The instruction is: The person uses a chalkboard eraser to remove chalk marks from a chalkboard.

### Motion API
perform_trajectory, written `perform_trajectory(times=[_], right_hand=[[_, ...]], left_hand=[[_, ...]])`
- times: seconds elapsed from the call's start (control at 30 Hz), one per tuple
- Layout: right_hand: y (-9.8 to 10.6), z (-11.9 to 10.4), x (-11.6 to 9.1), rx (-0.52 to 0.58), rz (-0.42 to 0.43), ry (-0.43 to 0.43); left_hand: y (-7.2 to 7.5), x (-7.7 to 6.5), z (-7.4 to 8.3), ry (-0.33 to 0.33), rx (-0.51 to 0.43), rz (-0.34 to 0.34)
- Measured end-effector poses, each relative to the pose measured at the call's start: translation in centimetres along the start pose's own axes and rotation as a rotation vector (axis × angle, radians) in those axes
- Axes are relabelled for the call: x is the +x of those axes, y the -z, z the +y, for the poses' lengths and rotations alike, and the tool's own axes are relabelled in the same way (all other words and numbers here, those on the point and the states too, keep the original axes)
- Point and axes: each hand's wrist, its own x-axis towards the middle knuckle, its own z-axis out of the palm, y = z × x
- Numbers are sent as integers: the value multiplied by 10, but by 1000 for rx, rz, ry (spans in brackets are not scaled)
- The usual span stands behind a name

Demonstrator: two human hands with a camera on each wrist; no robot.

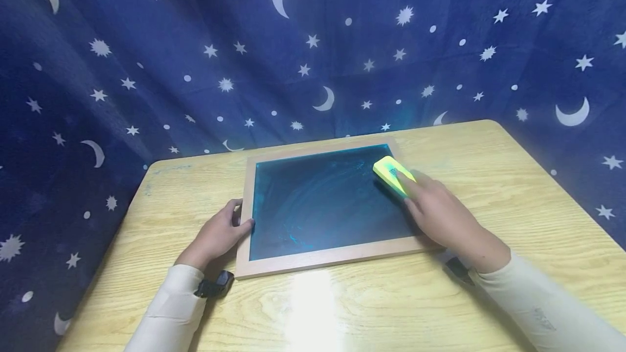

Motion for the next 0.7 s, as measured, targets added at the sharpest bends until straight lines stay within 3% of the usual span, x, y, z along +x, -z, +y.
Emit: perform_trajectory(times=[0.27, 0.5, 0.7], right_hand=[[10, 32, -9, 39, 77, -69], [9, 61, -11, 35, 26, -174], [3, 75, -10, 24, -27, -206]], left_hand=[[-1, 0, 2, -2, -2, -3], [0, -1, 2, 4, 5, 1], [0, -1, 2, 7, 0, 2]])
